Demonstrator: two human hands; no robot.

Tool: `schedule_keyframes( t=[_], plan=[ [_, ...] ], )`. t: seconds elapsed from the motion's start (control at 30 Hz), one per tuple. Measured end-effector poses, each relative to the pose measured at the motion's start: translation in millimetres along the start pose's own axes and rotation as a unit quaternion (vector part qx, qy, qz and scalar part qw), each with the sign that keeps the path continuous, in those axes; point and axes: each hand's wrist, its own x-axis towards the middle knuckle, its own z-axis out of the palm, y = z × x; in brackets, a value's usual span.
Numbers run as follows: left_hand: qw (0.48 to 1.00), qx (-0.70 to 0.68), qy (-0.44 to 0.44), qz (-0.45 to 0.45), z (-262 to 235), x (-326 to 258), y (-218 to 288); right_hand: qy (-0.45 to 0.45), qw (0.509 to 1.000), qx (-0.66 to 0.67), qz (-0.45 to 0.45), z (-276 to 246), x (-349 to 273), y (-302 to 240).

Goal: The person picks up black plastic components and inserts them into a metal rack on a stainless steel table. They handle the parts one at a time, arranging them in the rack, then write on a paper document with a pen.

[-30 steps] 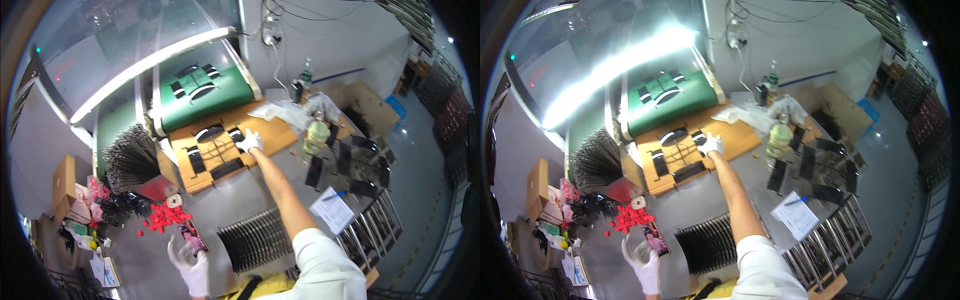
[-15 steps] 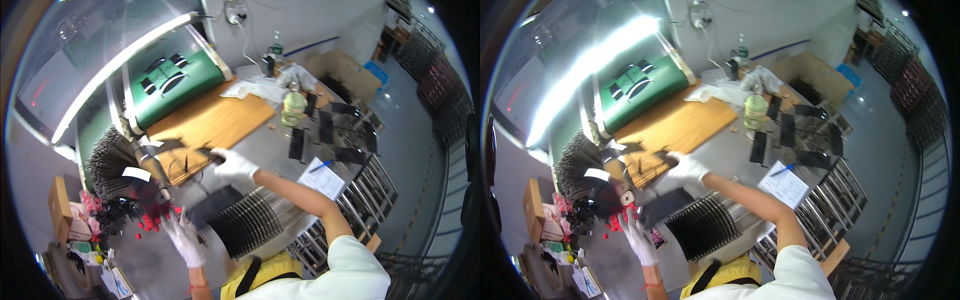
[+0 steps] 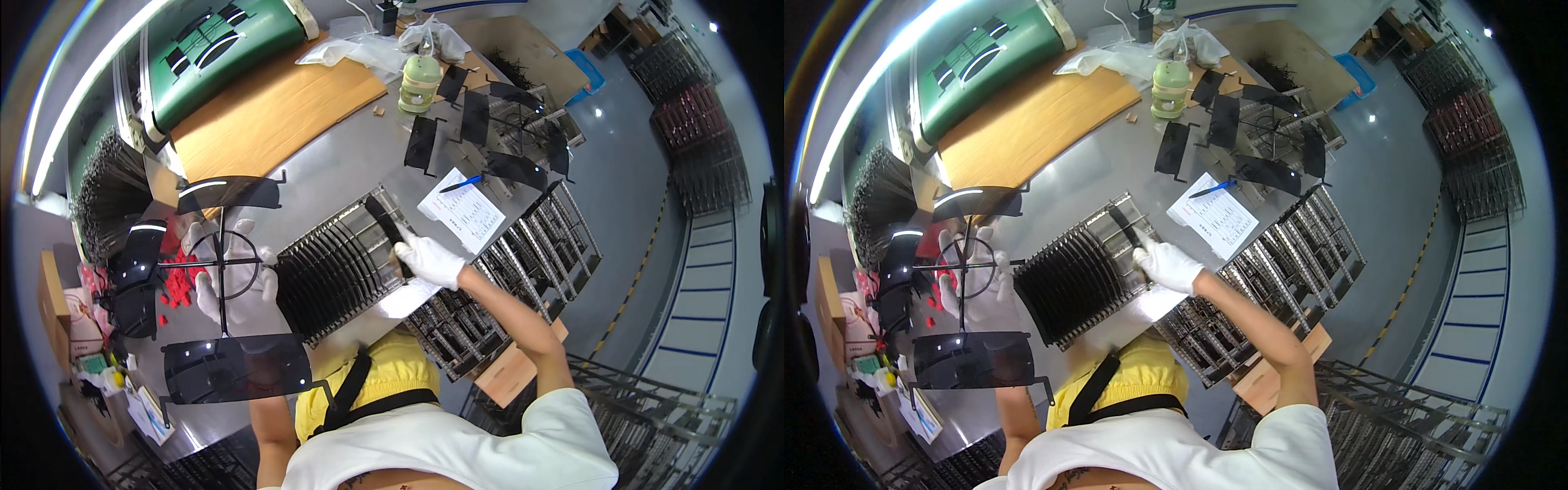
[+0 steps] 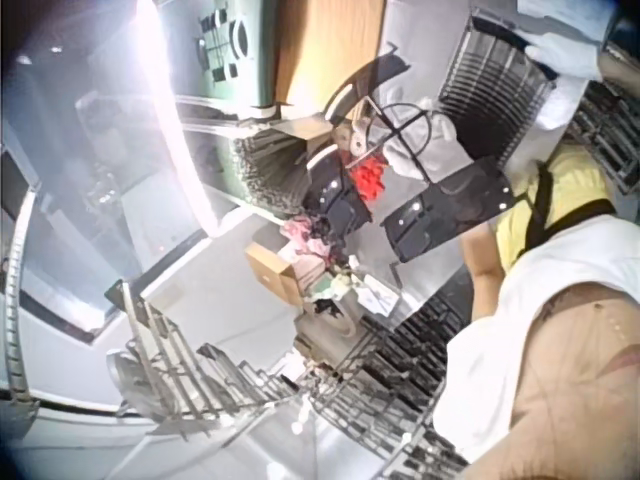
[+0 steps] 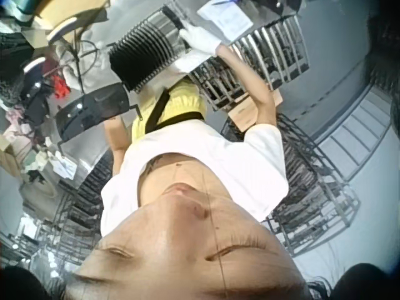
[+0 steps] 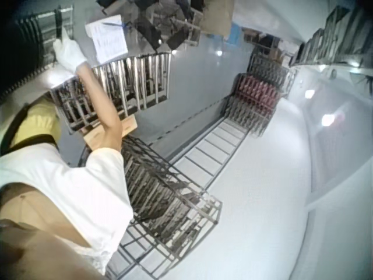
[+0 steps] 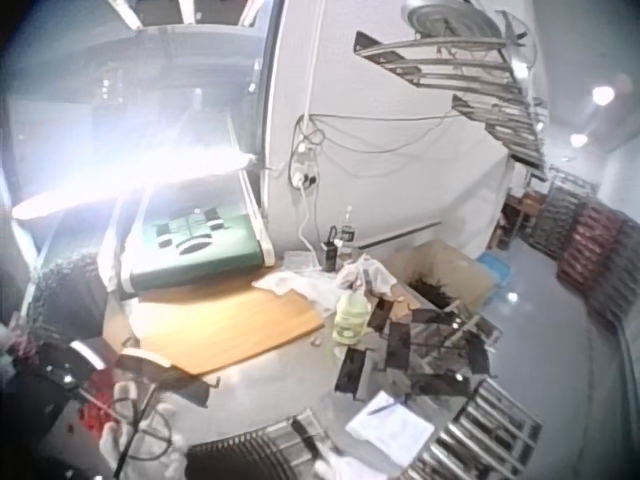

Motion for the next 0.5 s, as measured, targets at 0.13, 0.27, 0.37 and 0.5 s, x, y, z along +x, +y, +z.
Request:
schedule_keyframes(
  t=[0.13,0.27,0.37,0.5],
  plan=[
    [0.992,0.024,0.091,0.084,-5,-21,-11,-0.036,0.997,-0.069,0.007,27,17,15],
    [0.988,0.056,0.107,0.101,-2,-35,-9,-0.079,0.982,-0.169,-0.008,31,30,11],
    [0.984,0.107,0.129,0.066,7,-40,0,-0.067,0.96,-0.268,-0.05,30,27,-8],
    [0.968,0.142,0.204,-0.008,30,-41,-9,0.213,0.898,-0.328,-0.203,18,16,-59]
  ],
)
